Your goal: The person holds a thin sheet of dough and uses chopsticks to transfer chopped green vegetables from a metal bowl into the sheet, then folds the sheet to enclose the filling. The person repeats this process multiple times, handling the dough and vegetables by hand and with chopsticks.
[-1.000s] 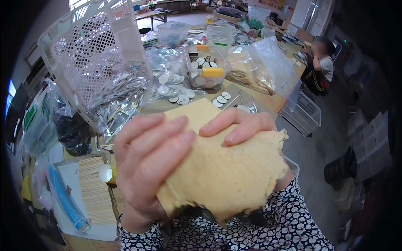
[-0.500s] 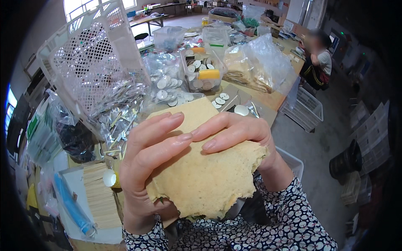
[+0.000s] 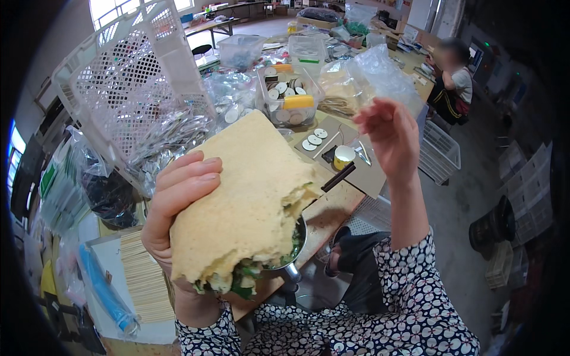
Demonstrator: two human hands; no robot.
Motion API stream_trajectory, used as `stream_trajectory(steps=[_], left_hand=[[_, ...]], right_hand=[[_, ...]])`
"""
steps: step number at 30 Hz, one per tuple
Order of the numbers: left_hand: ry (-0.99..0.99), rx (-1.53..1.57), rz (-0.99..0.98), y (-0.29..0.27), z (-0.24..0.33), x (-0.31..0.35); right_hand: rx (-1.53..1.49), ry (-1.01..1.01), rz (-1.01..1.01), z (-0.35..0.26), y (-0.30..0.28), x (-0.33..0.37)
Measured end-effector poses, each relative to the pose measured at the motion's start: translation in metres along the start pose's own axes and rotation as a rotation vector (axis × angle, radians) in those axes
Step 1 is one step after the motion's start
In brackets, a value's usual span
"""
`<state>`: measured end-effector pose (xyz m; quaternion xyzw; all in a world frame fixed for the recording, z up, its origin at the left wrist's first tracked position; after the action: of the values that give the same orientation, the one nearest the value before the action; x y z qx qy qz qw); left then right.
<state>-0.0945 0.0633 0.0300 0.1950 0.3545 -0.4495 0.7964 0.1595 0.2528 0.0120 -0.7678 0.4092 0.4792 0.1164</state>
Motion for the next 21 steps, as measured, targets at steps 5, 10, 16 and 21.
stream_trajectory(steps=[5,10,16,21], left_hand=[[-0.013,0.005,-0.017,0.006,0.0,0.002],[0.001,0.006,-0.052,0.007,0.004,0.004],[0.015,-0.008,-0.033,0.01,0.0,0.008],[0.001,-0.006,-0.041,0.014,0.0,0.008]], right_hand=[[-0.399,0.373,0.805,0.111,-0.15,0.068],[-0.547,0.535,0.798,0.156,-0.17,0.106],[-0.171,0.62,0.611,0.147,-0.136,0.116],[-0.066,0.462,0.542,0.136,-0.131,0.1]])
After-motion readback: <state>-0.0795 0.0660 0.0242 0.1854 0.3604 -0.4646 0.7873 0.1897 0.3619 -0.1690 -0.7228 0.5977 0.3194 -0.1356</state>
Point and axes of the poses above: each hand's wrist, its own x-axis away from the middle knuckle, its own y-axis out of the palm, z = x × y, the point moved 8 cm from there along -x, towards the middle knuckle, and after that the axes turned 12 degrees about -y, right-handed, at the moved point
